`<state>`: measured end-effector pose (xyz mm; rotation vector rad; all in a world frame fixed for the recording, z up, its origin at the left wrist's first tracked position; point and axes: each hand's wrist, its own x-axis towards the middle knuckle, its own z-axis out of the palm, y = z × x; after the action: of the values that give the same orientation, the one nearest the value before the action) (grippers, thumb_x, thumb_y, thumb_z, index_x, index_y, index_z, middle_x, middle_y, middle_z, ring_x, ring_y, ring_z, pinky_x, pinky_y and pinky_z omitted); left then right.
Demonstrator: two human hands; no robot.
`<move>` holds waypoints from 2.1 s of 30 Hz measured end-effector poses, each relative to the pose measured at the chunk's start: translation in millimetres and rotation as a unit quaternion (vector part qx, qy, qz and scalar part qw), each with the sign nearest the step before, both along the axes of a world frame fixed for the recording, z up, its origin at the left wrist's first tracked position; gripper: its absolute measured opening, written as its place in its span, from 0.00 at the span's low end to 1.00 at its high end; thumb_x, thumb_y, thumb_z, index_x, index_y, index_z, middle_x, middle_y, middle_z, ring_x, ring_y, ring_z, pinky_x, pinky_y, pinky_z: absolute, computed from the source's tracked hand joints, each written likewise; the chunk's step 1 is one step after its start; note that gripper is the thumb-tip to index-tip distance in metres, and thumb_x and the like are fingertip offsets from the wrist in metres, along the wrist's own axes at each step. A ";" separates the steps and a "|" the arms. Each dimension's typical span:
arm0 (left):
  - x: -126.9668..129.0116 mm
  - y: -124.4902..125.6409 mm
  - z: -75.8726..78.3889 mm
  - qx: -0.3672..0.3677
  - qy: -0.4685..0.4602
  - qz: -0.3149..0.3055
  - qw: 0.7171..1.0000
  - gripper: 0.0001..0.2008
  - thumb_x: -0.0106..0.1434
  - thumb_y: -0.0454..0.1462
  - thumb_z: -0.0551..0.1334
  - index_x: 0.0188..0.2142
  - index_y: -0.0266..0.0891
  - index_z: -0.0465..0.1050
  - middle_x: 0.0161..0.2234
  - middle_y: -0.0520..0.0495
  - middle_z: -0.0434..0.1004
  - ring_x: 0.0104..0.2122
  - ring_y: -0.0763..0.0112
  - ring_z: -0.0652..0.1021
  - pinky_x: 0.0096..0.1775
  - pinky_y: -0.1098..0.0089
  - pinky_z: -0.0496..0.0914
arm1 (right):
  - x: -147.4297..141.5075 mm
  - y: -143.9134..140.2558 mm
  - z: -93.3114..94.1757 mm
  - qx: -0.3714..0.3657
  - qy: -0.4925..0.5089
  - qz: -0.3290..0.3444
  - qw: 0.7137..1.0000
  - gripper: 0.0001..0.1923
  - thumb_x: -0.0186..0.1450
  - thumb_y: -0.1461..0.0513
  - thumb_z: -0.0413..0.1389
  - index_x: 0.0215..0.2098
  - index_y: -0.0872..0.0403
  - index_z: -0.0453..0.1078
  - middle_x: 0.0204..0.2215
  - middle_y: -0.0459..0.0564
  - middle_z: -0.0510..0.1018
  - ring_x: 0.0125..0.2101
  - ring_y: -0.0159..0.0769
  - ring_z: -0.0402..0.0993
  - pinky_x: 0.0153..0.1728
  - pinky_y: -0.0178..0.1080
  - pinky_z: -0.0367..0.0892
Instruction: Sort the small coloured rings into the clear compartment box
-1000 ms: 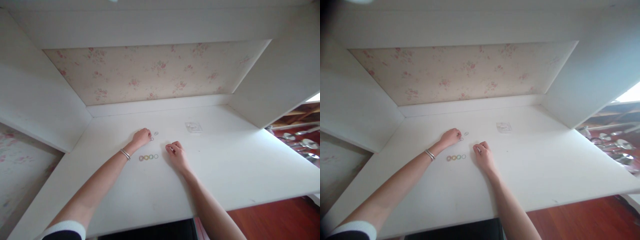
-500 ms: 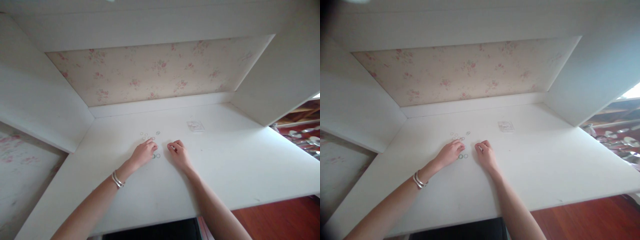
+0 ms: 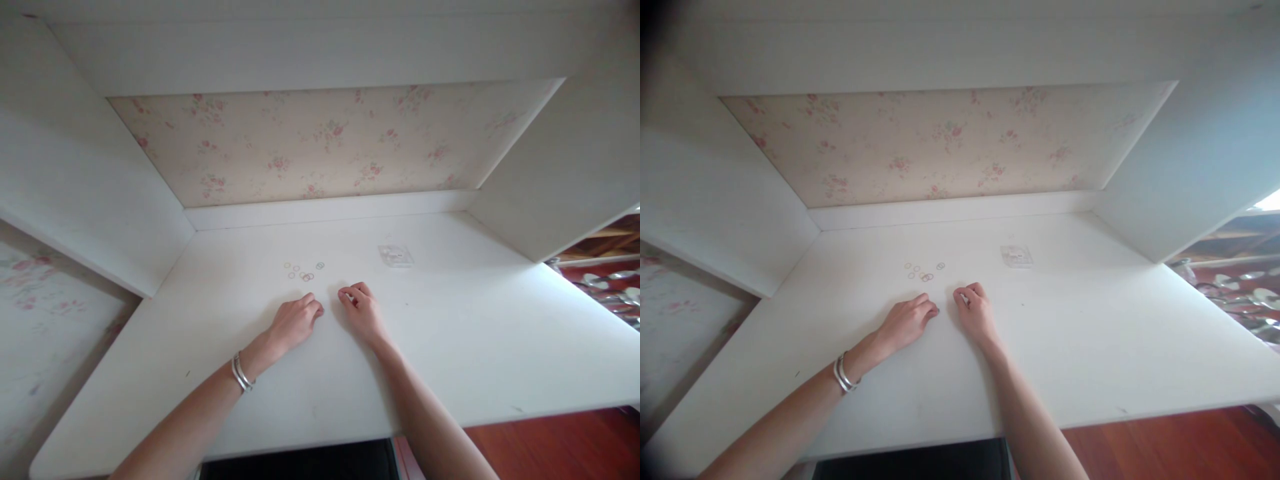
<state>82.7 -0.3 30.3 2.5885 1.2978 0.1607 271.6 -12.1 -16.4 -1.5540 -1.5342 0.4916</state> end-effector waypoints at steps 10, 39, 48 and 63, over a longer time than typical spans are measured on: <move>-0.5 -0.1 -4.2 -0.010 -0.004 0.002 1.000 0.13 0.67 0.38 0.49 0.40 0.44 0.72 0.38 0.48 0.72 0.35 0.68 0.75 0.36 0.70 0.66 | -0.4 -0.7 0.6 -0.013 -0.010 0.006 1.000 0.15 0.65 0.54 0.48 0.35 0.51 0.73 0.33 0.47 0.70 0.26 0.29 0.66 0.30 0.34 0.63; -105.0 7.3 -29.1 -0.163 -0.357 0.259 0.882 0.17 0.59 0.49 0.55 0.37 0.38 0.72 0.32 0.48 0.77 0.33 0.67 0.76 0.36 0.70 0.68 | -25.2 77.3 5.9 -0.027 -0.233 0.046 0.971 0.14 0.63 0.62 0.50 0.45 0.48 0.72 0.38 0.51 0.71 0.36 0.36 0.69 0.38 0.36 0.62; -108.4 10.2 -31.0 -0.158 -0.367 0.247 0.883 0.16 0.59 0.47 0.55 0.36 0.38 0.72 0.29 0.49 0.76 0.31 0.68 0.75 0.34 0.71 0.67 | -32.9 93.4 1.9 -0.010 -0.238 0.050 0.970 0.13 0.65 0.60 0.48 0.35 0.50 0.75 0.36 0.49 0.72 0.32 0.32 0.68 0.34 0.34 0.61; -107.9 9.5 -26.3 -0.151 -0.346 0.246 0.893 0.14 0.59 0.45 0.55 0.36 0.39 0.73 0.31 0.50 0.77 0.32 0.69 0.75 0.33 0.72 0.67 | -30.8 -1.3 5.7 0.032 -0.118 0.089 0.989 0.14 0.67 0.56 0.47 0.37 0.50 0.74 0.34 0.49 0.71 0.32 0.33 0.69 0.34 0.35 0.66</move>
<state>-25.1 9.2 4.0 1.6447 1.4840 0.8114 240.8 -13.4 -10.7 -1.4744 -1.8625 0.3627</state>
